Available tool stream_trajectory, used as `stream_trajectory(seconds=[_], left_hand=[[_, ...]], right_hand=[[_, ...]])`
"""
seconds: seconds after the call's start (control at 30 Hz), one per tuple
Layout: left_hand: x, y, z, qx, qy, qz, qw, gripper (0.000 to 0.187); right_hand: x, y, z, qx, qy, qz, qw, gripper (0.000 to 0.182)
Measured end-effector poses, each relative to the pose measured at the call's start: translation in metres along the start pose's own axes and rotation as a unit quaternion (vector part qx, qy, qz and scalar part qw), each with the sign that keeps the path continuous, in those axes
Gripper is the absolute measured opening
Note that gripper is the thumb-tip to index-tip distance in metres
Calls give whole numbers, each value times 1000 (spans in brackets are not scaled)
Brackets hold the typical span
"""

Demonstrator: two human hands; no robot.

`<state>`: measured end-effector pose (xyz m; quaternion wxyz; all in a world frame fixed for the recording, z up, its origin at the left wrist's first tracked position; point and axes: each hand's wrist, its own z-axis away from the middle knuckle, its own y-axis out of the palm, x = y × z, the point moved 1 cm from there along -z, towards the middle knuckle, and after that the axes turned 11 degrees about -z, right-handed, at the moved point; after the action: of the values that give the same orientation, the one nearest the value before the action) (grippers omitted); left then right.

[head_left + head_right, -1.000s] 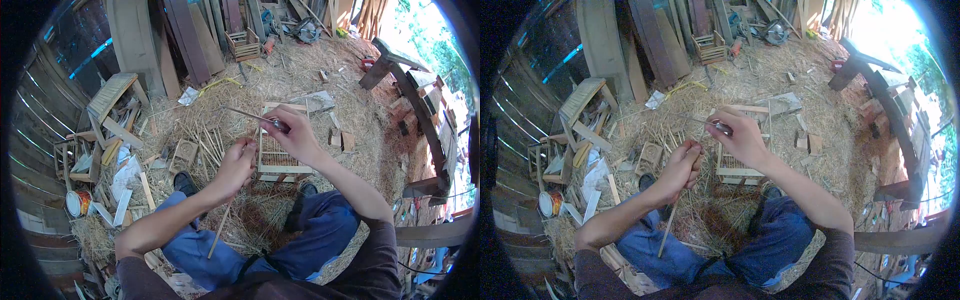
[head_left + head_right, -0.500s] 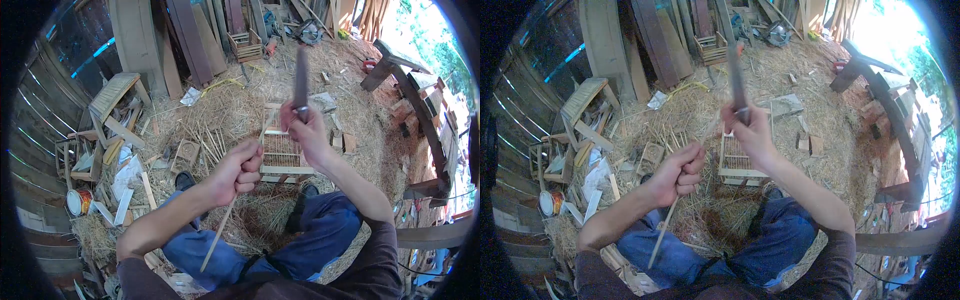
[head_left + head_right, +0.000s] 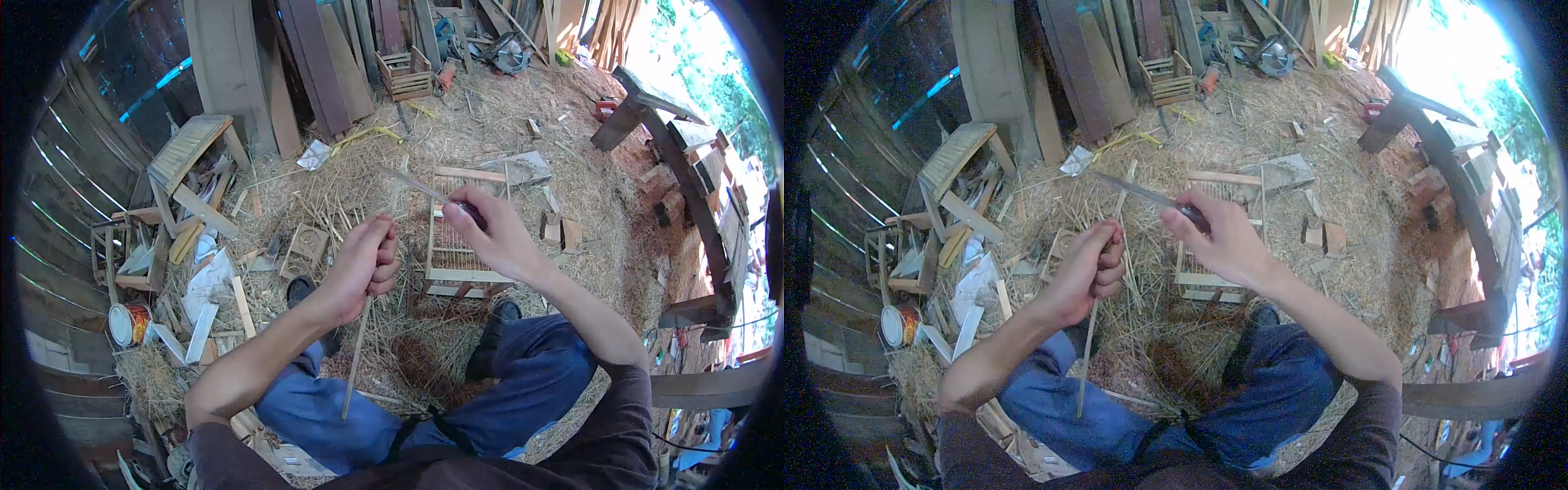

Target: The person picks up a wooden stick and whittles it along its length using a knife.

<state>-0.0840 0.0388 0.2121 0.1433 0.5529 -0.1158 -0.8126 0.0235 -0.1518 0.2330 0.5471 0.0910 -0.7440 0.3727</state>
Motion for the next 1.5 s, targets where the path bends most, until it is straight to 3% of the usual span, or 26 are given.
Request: stream_trajectory(seconds=[0.1,0.27,0.37,0.57,1.0,1.1,1.2,1.3,1.37,1.4,1.5], left_hand=[[-1,6,-1,-11,4,-10,1000,22],[-1,20,1,-34,32,-52,998,21],[5,23,2,-88,129,-179,971,21],[-2,39,21,-81,52,-67,993,21],[-8,40,21,-70,68,14,995,21],[-8,37,23,-28,61,26,997,20],[-5,35,30,-25,55,42,997,21],[-4,24,25,-53,54,10,997,24],[-8,26,30,-52,52,-3,997,28],[-8,26,34,-35,49,-1,998,29],[-13,25,41,2,37,4,999,31]], right_hand=[[2,3,-3,55,-54,57,995,33],[-1,22,-6,43,-180,73,980,24],[7,18,-8,51,-192,106,974,20],[9,10,-10,52,-248,161,954,23],[6,1,-18,-48,-307,276,910,27],[6,-8,-21,-63,-237,293,924,26],[8,-5,-20,-57,-261,266,926,29],[0,8,-15,-37,-209,215,953,38],[6,9,-11,35,-39,28,998,46],[11,9,-9,68,49,-69,994,50],[27,10,0,91,183,-207,957,58]])
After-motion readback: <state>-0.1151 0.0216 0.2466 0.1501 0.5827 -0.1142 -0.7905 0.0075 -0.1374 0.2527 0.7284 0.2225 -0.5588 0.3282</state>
